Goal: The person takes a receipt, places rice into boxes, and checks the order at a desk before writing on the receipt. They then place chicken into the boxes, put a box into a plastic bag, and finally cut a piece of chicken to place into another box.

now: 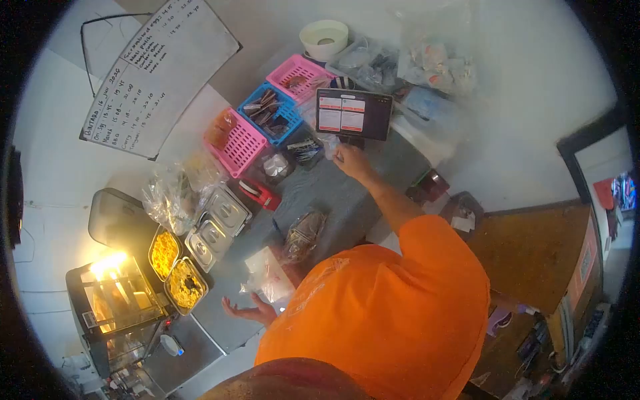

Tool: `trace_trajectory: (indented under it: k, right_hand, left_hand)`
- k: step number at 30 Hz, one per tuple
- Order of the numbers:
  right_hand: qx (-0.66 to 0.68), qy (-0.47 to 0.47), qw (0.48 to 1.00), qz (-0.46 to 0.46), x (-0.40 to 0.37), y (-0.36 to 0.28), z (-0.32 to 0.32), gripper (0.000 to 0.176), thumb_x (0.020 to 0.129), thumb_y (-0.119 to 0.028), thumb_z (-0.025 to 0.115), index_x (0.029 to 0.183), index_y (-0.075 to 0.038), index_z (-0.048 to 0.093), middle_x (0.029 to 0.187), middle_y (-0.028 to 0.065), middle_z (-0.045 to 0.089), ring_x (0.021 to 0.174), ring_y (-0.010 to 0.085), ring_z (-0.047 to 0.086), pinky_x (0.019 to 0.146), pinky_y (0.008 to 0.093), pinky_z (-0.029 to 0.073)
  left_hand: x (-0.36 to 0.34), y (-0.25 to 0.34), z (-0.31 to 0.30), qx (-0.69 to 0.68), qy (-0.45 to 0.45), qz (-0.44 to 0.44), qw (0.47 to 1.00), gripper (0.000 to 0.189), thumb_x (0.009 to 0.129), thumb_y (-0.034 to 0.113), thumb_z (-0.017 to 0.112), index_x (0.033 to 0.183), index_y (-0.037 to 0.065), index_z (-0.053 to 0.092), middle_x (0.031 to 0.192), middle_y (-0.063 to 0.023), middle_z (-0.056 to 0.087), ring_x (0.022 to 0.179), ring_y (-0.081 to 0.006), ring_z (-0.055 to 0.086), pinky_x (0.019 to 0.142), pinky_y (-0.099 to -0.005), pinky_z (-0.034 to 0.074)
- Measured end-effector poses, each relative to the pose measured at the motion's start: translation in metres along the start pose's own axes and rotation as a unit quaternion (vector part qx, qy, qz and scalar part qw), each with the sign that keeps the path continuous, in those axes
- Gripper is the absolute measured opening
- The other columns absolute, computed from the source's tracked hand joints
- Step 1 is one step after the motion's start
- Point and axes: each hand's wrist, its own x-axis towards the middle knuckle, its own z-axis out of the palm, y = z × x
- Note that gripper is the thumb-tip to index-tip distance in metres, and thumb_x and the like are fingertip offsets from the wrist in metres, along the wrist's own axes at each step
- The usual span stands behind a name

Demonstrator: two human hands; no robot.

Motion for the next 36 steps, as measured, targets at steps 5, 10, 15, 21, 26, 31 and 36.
trace_trajectory:
  k: [5, 10, 15, 21, 26, 31, 36]
  right_hand:
    - [0.201, -0.031, 0.974, 0.096, -0.08, -0.066, -0.052, 0.02, 0.08, -0.021, 0.07, 0.086, -0.003, 0.068, 0.072, 0.0091, 0.065, 0.064, 0.0163, 0.061, 0.059, 0.0305, 0.047]
    - [0.378, -0.034, 0.925, -0.014, -0.191, -0.177, -0.113, 0.028, 0.088, -0.013, 0.061, 0.116, -0.011, 0.062, 0.068, 0.004, 0.059, 0.059, 0.0077, 0.046, 0.057, 0.0262, 0.041]
    - [0.391, -0.078, 0.906, 0.145, -0.285, -0.223, -0.185, 0.057, 0.09, -0.016, 0.058, 0.143, -0.019, 0.036, 0.067, 0.004, 0.054, 0.057, 0.0094, 0.041, 0.058, 0.0266, 0.04]
    - [0.357, 0.129, 0.914, 0.144, -0.366, -0.213, -0.228, 0.061, 0.093, -0.025, 0.055, 0.146, -0.019, 0.027, 0.1, 0.0145, 0.065, 0.065, 0.0167, 0.057, 0.062, 0.0317, 0.047]
    - [0.172, 0.113, 0.95, 0.237, -0.409, -0.191, -0.307, 0.063, 0.09, -0.019, 0.058, 0.145, -0.016, 0.029, 0.102, 0.0146, 0.066, 0.071, 0.0196, 0.061, 0.065, 0.0326, 0.049]
    - [0.108, 0.187, 0.952, 0.219, -0.475, -0.159, -0.437, 0.05, 0.085, -0.015, 0.061, 0.131, -0.007, 0.046, 0.086, 0.0105, 0.067, 0.068, 0.0191, 0.065, 0.062, 0.034, 0.051]
    - [0.248, 0.598, 0.729, 0.223, -0.57, -0.074, -0.601, 0.031, 0.089, -0.027, 0.052, 0.107, -0.003, 0.057, 0.071, 0.0055, 0.055, 0.059, 0.0156, 0.055, 0.051, 0.0272, 0.043]
  left_hand:
    - [0.038, 0.024, 0.019, -0.169, -0.084, 0.092, 0.978, 0.031, 0.084, 0.011, 0.065, 0.108, -0.002, 0.051, 0.101, -0.0131, 0.056, 0.093, -0.0253, 0.054, 0.08, -0.0363, 0.042]
    - [0.02, 0.115, 0.054, -0.531, -0.479, -0.274, 0.643, 0.027, 0.094, 0.012, 0.054, 0.118, -0.001, 0.055, 0.098, -0.0065, 0.061, 0.078, -0.0092, 0.056, 0.066, -0.0233, 0.046]
    - [-0.037, 0.169, 0.068, -0.652, -0.628, -0.263, 0.334, 0.022, 0.093, 0.015, 0.055, 0.108, 0.001, 0.062, 0.094, -0.0062, 0.063, 0.08, -0.0104, 0.056, 0.067, -0.024, 0.046]
    - [-0.102, 0.254, 0.054, -0.563, -0.723, -0.392, 0.078, 0.015, 0.087, 0.014, 0.059, 0.098, 0.006, 0.065, 0.095, -0.0045, 0.064, 0.082, -0.0162, 0.059, 0.076, -0.0289, 0.048]
    - [-0.158, 0.343, 0.036, -0.492, -0.785, -0.376, -0.014, 0.012, 0.088, 0.02, 0.056, 0.095, 0.015, 0.065, 0.094, 0.0015, 0.063, 0.084, -0.0128, 0.06, 0.074, -0.0304, 0.049]
    - [-0.242, 0.435, 0.039, -0.487, -0.761, -0.426, 0.049, 0.01, 0.089, 0.023, 0.057, 0.094, 0.016, 0.062, 0.092, 0.0056, 0.062, 0.082, -0.0099, 0.057, 0.073, -0.0316, 0.047]
    - [-0.268, 0.472, 0.046, -0.495, -0.777, -0.386, 0.046, 0.007, 0.09, 0.025, 0.059, 0.093, 0.019, 0.059, 0.099, 0.0075, 0.059, 0.086, -0.0104, 0.053, 0.076, -0.033, 0.043]
